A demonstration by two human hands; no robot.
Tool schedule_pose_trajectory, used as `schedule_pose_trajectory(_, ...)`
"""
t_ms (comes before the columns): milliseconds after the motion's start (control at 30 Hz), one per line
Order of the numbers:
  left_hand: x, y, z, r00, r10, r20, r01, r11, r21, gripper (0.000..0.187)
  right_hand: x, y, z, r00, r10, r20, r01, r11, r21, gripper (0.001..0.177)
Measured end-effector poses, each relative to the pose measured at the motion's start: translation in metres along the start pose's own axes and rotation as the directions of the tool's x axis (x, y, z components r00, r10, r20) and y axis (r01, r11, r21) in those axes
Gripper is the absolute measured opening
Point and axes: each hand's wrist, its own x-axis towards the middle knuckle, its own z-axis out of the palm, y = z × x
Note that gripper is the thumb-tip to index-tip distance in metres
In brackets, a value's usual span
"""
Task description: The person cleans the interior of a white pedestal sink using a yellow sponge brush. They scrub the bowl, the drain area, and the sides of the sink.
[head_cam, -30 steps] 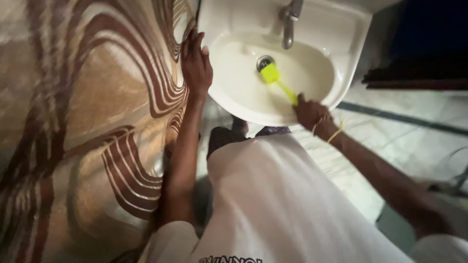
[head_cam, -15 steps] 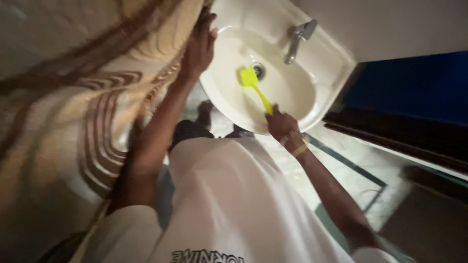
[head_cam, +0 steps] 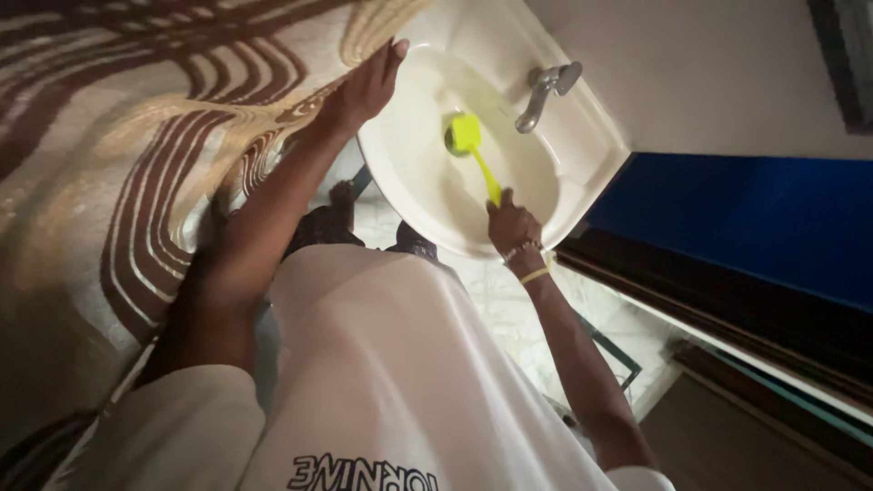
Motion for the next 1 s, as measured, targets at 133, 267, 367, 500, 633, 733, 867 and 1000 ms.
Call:
schedule_pose_trajectory(133,0.000,-0.007,0.010,0.985,-0.140,0.105,0.153,0.980,-0.131,0.052,-0.026,0.004,-0.001,0.997,-0.014,0.070,0.011,0.999,0.045,0.051)
schedule_pose_trajectory(267,-0.012,-0.018,0.026,0.997,0.068,-0.032,-0.059,0.971,0.232,0.051,-0.013,0.001,0.011,0.997,-0.046,0.060,0.042,0.997,0.062,0.046)
schedule_pose_trajectory(367,-0.006,-0.019,0.030,0.999,0.022,0.042,-0.035,0.939,0.341,0.050,-0.002,0.019,0.019,0.987,-0.149,0.062,0.154,0.984,-0.087,0.033)
schedule_pose_trajectory(500,-0.005,-0.010,0.012,0.999,-0.005,-0.040,0.008,0.995,0.097,0.056,-0.034,0.019,0.033,0.996,-0.078,0.051,0.074,0.994,0.076,0.048)
schedule_pose_trajectory(633,0.003,-0.002,0.008,0.987,-0.109,0.122,0.141,0.945,-0.294,0.052,-0.022,0.000,0.034,0.988,-0.128,-0.082,0.136,0.986,0.101,0.052)
schedule_pose_trajectory(733,0.004,0.008,-0.007,0.997,-0.016,0.081,0.041,0.946,-0.321,0.041,-0.027,-0.001,0.020,0.999,-0.049,-0.023,0.051,0.991,0.128,0.047)
schedule_pose_trajectory(867,0.014,0.020,-0.016,0.998,0.056,-0.007,-0.056,0.981,-0.188,0.030,-0.071,0.027,-0.003,0.991,-0.114,0.066,0.101,0.980,0.172,0.050)
schedule_pose_trajectory(1000,0.016,0.023,-0.018,0.993,0.102,0.058,-0.096,0.991,-0.095,0.029,-0.062,0.018,-0.003,0.990,-0.127,0.066,0.109,0.968,0.224,0.047)
